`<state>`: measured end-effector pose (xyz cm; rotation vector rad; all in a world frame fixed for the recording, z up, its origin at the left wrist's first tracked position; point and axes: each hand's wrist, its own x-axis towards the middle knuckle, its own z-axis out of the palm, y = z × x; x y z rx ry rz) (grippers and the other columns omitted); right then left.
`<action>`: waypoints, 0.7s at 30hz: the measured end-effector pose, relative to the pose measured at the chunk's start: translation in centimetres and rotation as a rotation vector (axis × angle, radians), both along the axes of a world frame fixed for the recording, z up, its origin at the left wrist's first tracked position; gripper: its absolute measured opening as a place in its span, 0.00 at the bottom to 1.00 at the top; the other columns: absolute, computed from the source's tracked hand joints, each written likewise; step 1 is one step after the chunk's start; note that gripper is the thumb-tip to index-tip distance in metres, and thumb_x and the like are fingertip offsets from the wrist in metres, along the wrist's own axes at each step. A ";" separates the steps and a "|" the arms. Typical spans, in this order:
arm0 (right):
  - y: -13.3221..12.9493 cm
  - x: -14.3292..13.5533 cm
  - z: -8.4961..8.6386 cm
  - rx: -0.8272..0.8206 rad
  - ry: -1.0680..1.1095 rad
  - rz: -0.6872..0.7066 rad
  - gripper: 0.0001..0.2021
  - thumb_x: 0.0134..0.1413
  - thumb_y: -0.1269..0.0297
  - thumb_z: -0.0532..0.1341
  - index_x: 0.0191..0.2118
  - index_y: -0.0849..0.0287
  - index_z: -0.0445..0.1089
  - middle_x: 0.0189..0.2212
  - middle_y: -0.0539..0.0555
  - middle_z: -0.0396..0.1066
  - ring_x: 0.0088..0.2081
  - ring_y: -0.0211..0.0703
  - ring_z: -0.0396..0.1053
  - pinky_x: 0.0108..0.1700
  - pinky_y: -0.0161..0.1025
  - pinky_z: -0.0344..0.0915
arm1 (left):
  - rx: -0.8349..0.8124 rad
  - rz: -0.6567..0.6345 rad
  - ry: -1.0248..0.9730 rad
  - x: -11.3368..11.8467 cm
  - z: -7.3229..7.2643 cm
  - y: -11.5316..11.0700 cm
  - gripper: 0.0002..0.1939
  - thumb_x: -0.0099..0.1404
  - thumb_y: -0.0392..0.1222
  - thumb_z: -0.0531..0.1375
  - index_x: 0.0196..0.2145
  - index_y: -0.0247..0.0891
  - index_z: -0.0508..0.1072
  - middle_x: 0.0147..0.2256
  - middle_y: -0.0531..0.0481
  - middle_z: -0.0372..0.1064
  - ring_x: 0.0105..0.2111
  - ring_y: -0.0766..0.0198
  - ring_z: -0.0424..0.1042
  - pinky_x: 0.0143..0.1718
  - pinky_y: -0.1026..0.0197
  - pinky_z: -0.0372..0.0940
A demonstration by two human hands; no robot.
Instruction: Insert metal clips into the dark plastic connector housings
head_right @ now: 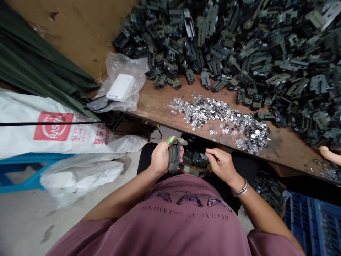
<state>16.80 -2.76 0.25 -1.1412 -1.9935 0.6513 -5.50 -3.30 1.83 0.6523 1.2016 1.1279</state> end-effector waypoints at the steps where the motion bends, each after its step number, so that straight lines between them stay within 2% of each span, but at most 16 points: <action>1: 0.4 0.5 -0.1 -0.009 -0.012 -0.017 0.06 0.60 0.67 0.61 0.40 0.56 0.76 0.30 0.52 0.78 0.29 0.40 0.76 0.33 0.36 0.72 | -0.062 0.001 -0.055 0.0 0.0 0.0 0.22 0.63 0.58 0.53 0.26 0.36 0.70 0.21 0.50 0.67 0.18 0.65 0.66 0.19 0.62 0.63; 4: 2.3 2.4 -0.4 -0.048 -0.034 -0.108 0.07 0.59 0.63 0.62 0.40 0.57 0.76 0.31 0.53 0.78 0.28 0.41 0.76 0.33 0.37 0.72 | -0.110 -0.033 -0.164 -0.1 0.2 0.3 0.22 0.58 0.61 0.57 0.30 0.36 0.70 0.22 0.52 0.68 0.18 0.66 0.66 0.19 0.63 0.64; 7: 5.6 4.9 -0.7 -0.072 -0.050 -0.227 0.10 0.59 0.59 0.61 0.41 0.57 0.76 0.30 0.53 0.78 0.27 0.41 0.75 0.33 0.39 0.72 | -0.053 -0.220 -0.070 -0.5 -0.2 0.8 0.20 0.54 0.59 0.63 0.29 0.37 0.70 0.20 0.55 0.64 0.16 0.69 0.61 0.19 0.65 0.58; 10: 10.1 7.3 -0.7 0.003 -0.135 -0.382 0.13 0.57 0.59 0.60 0.43 0.60 0.74 0.34 0.56 0.78 0.32 0.45 0.74 0.39 0.43 0.72 | 0.079 -0.441 0.183 -0.6 -2.5 1.6 0.16 0.56 0.53 0.63 0.25 0.38 0.69 0.19 0.56 0.60 0.19 0.69 0.58 0.22 0.65 0.53; 13: 14.9 8.8 -0.3 0.050 -0.346 -0.550 0.19 0.54 0.59 0.60 0.49 0.65 0.71 0.44 0.64 0.75 0.39 0.50 0.73 0.46 0.48 0.70 | 0.146 -0.589 0.413 -0.1 -6.1 2.7 0.18 0.60 0.53 0.56 0.20 0.39 0.63 0.19 0.56 0.57 0.22 0.65 0.57 0.25 0.62 0.52; 15: 17.6 9.1 0.0 0.038 -0.485 -0.629 0.24 0.54 0.58 0.61 0.54 0.66 0.67 0.50 0.67 0.70 0.46 0.54 0.71 0.50 0.50 0.67 | 0.134 -0.573 0.627 0.6 -8.3 3.4 0.18 0.61 0.52 0.52 0.18 0.40 0.60 0.19 0.54 0.57 0.24 0.63 0.59 0.27 0.61 0.54; 17: 20.0 8.7 0.2 0.013 -0.575 -0.678 0.27 0.55 0.55 0.61 0.57 0.66 0.64 0.53 0.68 0.67 0.51 0.57 0.68 0.52 0.51 0.64 | 0.124 -0.530 0.728 1.4 -9.8 4.0 0.17 0.62 0.51 0.50 0.19 0.41 0.59 0.21 0.52 0.58 0.28 0.59 0.63 0.32 0.58 0.57; 19: 21.8 8.0 0.3 -0.019 -0.625 -0.694 0.29 0.56 0.52 0.61 0.58 0.66 0.63 0.52 0.68 0.68 0.52 0.59 0.67 0.52 0.51 0.63 | 0.113 -0.498 0.780 2.3 -10.5 4.4 0.16 0.63 0.53 0.50 0.23 0.40 0.61 0.27 0.48 0.64 0.35 0.54 0.67 0.38 0.55 0.60; 21: 23.3 7.3 0.2 -0.058 -0.672 -0.679 0.29 0.56 0.51 0.61 0.58 0.64 0.65 0.50 0.66 0.70 0.50 0.58 0.68 0.51 0.49 0.64 | 0.110 -0.486 0.822 3.0 -10.4 4.5 0.18 0.62 0.58 0.52 0.30 0.39 0.65 0.36 0.42 0.68 0.45 0.48 0.67 0.45 0.52 0.60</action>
